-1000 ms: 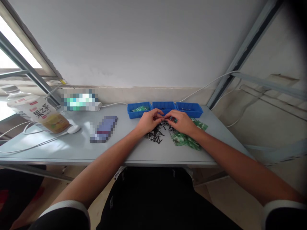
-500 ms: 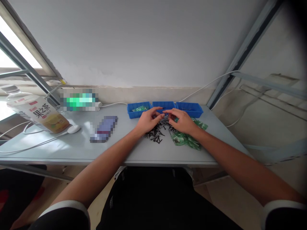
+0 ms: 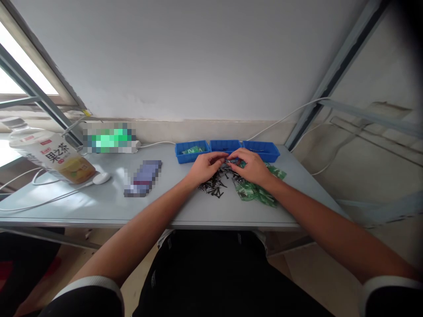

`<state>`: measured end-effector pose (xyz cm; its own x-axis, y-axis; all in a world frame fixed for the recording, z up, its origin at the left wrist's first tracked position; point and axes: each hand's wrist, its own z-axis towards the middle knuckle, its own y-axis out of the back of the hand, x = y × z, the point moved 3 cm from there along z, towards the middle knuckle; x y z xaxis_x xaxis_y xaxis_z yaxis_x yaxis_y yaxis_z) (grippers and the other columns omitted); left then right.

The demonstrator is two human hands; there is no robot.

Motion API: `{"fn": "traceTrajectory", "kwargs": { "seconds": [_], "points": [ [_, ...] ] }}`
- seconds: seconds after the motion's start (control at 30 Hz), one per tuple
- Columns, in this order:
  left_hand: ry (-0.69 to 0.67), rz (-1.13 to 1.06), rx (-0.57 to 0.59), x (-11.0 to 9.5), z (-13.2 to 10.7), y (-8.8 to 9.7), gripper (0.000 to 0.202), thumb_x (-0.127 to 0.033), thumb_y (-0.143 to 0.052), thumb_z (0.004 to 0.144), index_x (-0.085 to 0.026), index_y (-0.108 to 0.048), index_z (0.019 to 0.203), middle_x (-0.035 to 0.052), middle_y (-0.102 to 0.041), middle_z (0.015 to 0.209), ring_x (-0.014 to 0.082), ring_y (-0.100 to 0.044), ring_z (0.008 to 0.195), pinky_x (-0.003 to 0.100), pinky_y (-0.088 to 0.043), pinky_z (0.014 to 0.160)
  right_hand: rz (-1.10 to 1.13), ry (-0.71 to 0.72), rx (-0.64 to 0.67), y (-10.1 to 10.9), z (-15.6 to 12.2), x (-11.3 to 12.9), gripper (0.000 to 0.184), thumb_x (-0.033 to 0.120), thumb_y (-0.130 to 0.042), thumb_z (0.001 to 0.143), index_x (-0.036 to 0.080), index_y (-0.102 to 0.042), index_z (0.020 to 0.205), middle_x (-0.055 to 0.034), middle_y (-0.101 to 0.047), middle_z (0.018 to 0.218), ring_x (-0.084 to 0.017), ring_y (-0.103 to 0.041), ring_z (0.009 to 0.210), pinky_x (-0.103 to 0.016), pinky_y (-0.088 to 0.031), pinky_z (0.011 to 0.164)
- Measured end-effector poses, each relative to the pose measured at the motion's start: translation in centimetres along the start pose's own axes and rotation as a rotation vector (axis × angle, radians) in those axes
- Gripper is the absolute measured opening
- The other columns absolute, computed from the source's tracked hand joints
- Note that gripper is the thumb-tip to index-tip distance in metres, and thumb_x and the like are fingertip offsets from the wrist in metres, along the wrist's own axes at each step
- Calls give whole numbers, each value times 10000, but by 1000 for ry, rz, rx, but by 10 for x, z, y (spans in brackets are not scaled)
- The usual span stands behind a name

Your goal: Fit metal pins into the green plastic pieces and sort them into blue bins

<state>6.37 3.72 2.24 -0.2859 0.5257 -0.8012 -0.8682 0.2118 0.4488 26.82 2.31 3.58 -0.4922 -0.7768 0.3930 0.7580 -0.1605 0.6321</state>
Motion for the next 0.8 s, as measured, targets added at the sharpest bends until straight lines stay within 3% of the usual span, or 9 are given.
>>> {"fn": "traceTrajectory", "kwargs": {
  "seconds": [0.2,0.33,0.47,0.67,0.8],
  "points": [
    [33,-28,-49,4,1,2,304,-315,-711,928,-184,-761,1197,96,-814,1151,256,-792,1049,388,-634,979,20,13,21,-1,-1,0,129,251,-649,985,242,-763,1043,-84,-782,1051,-259,-716,974,-414,-612,837],
    [61,60,-108,5,1,6,217,-273,-708,892,-186,-772,1081,66,-822,1013,231,-795,920,359,-641,892,1,14,-5,1,0,3,122,260,-634,997,242,-755,1001,-83,-773,1014,-258,-711,945,-423,-605,846],
    [80,116,-90,6,1,6,208,-203,-694,841,-186,-784,1028,35,-810,865,210,-777,811,339,-639,823,1,21,-27,3,0,6,121,253,-628,1000,239,-747,989,-86,-762,1007,-255,-707,935,-420,-600,838],
    [42,38,-22,11,2,0,232,-199,-704,857,-176,-773,1077,77,-829,1040,213,-793,924,350,-649,882,17,23,-15,1,0,1,133,247,-646,976,242,-750,1059,-101,-747,1098,-265,-702,991,-418,-608,813],
    [52,-47,-34,14,1,-1,301,-210,-756,854,-169,-722,1150,104,-829,1058,223,-802,974,385,-652,932,-32,5,39,-3,-2,-7,69,207,-674,942,236,-733,965,-70,-760,970,-246,-697,879,-405,-588,817]
  ]
}}
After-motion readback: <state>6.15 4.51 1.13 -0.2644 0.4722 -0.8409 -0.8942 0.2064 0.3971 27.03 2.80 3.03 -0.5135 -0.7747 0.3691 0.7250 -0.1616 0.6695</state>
